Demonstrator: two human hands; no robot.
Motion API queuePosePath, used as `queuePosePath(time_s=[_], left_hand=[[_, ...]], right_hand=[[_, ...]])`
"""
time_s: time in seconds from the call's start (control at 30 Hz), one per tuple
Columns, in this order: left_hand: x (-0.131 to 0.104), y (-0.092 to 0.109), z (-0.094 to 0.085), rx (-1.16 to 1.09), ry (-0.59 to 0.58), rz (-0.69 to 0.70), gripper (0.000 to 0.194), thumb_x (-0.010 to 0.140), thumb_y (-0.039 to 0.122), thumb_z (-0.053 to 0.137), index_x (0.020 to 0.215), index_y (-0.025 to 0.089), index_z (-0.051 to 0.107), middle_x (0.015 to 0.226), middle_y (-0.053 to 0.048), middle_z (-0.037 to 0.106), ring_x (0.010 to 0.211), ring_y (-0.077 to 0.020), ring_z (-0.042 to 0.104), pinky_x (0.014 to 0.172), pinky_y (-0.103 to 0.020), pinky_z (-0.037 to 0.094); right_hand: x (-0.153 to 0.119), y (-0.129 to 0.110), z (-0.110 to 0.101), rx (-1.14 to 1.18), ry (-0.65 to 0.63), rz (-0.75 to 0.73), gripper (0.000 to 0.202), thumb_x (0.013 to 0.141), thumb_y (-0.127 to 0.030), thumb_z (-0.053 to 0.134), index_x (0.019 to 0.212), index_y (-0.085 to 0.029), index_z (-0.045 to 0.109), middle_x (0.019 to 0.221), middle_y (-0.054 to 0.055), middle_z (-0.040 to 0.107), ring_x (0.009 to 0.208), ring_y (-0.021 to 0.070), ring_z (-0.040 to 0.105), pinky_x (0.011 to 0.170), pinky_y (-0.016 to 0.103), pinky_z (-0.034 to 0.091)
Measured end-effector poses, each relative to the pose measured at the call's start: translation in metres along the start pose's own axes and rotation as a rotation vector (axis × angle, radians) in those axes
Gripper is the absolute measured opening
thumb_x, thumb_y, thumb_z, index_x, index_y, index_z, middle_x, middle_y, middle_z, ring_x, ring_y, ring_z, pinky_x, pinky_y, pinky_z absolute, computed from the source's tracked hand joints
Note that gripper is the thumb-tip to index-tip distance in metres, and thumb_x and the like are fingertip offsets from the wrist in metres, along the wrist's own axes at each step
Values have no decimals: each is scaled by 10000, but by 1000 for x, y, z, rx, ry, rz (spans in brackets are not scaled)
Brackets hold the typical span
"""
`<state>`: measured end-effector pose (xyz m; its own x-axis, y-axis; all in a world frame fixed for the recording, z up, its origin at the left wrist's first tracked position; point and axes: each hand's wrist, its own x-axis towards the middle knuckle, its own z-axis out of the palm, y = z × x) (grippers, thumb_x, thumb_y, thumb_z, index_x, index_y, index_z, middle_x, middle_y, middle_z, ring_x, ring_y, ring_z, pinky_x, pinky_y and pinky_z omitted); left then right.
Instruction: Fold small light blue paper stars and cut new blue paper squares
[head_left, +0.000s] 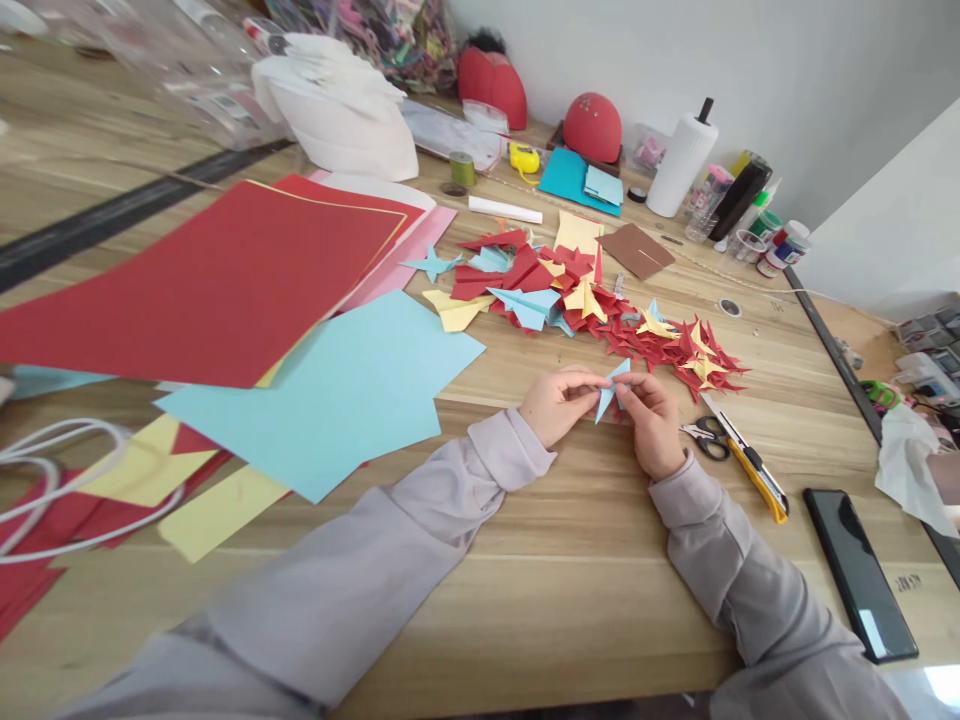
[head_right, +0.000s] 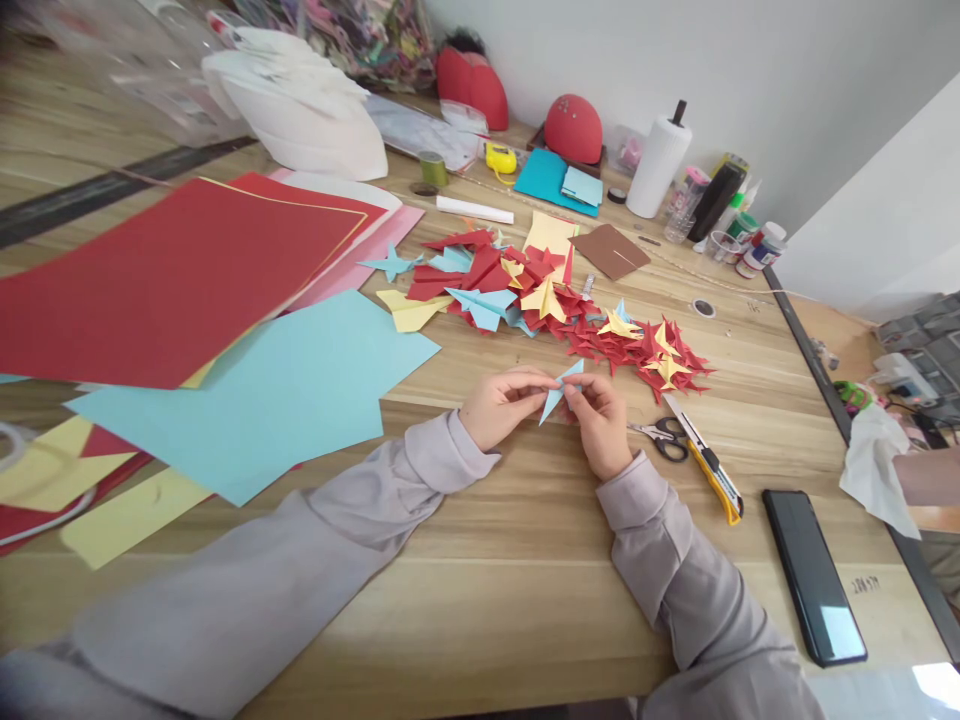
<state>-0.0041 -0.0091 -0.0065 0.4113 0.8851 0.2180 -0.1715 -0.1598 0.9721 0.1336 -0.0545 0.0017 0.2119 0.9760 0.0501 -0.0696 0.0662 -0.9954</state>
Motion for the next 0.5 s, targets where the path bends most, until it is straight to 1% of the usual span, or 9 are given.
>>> queuePosePath(time_s=[0.1,0.27,0.37,0.5], left_hand=[[0,-2,0,11,15,-7,166,707,177,590,815,145,712,835,-64,653,707,-139,614,598,-247,525],[0,-3,-1,71,41,63,137,668,144,613,747,165,723,910,-75,672,820,-167,632,687,-265,541],[-1,-1,-2,89,51,73,131,685,162,610,745,173,725,915,-79,676,826,-175,634,691,-275,541],[-2,3,-1,79,58,46,122,701,199,609,734,171,723,866,-79,685,799,-179,638,689,-287,534]], right_hand=[[0,0,0,-32,-20,-32,165,735,-339,657,831,-211,621,579,-35,578,502,106,510,478,235,416],[-1,0,0,-46,-35,-27,163,732,-336,656,823,-205,622,572,-35,579,499,106,506,482,238,412],[-2,0,0,-53,-33,-33,162,736,-342,653,820,-206,621,567,-36,575,492,104,499,482,239,408],[-2,0,0,-97,-25,-50,173,750,-365,638,835,-215,619,556,-35,563,493,113,497,485,250,412]])
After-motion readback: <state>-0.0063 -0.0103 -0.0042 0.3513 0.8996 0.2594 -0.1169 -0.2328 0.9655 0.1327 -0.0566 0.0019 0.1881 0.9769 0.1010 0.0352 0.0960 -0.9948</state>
